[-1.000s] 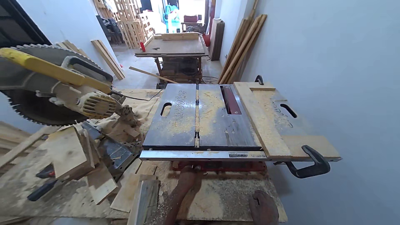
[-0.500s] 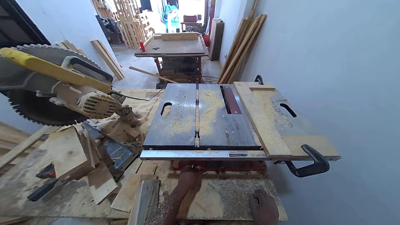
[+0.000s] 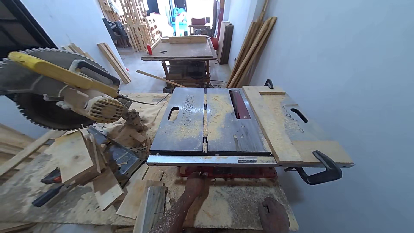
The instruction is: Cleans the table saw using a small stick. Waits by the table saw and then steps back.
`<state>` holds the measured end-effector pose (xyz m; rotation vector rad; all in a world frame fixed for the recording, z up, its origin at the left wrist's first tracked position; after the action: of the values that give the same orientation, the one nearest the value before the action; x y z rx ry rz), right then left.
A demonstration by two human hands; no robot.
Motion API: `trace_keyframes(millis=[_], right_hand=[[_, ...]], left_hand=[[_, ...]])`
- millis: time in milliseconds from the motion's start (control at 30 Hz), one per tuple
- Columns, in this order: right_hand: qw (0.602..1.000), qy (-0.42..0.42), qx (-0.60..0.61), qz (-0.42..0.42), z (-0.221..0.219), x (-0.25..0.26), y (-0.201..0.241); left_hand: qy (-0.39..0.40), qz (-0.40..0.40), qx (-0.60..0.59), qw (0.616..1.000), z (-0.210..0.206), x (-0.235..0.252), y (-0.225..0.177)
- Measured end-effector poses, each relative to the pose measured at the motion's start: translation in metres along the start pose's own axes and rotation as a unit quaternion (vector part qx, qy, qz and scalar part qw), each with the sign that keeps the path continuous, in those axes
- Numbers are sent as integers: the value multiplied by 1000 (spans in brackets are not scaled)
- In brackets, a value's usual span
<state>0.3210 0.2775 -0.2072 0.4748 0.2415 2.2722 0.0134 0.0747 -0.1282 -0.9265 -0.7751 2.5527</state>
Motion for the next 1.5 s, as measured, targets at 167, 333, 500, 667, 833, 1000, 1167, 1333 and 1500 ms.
trace_keyframes(millis=[167,333,500,667,833,1000,1167,1333,1500], right_hand=[[1000,15,3,-6,1,0,1],[1000,5,5,-2,0,0,1],[1000,17,5,-4,2,1,1],[1000,6,4,-3,0,0,-1],[1000,13,10,-6,1,1,0],[1000,12,2,-5,1,1,0],[1000,3,5,-2,-1,0,-1],[1000,9,1,-5,0,1,-1],[1000,14,11,-11,2,0,1]], left_hand=[[4,2,-4,1000,1,-2,0],[-1,-3,-20,1000,-2,0,3],[-3,0,-21,1000,-3,1,5],[-9,-3,-24,1000,-5,3,5],[-13,-9,-25,1000,-5,1,5],[-13,-4,-31,999,-5,2,7],[-14,-3,-26,1000,-6,2,7],[-13,-3,-28,1000,-6,2,7],[-8,0,-35,999,-6,1,7]])
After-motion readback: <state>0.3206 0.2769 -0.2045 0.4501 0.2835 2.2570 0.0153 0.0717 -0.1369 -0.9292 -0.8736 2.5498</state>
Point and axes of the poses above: each hand's wrist, its own x-axis towards the middle knuckle, its own z-axis out of the back of the hand, y = z × x, the point moved 3 cm from there along x, towards the middle knuckle, and after that the axes turned 1 degree about z, right-handed, at the moved point
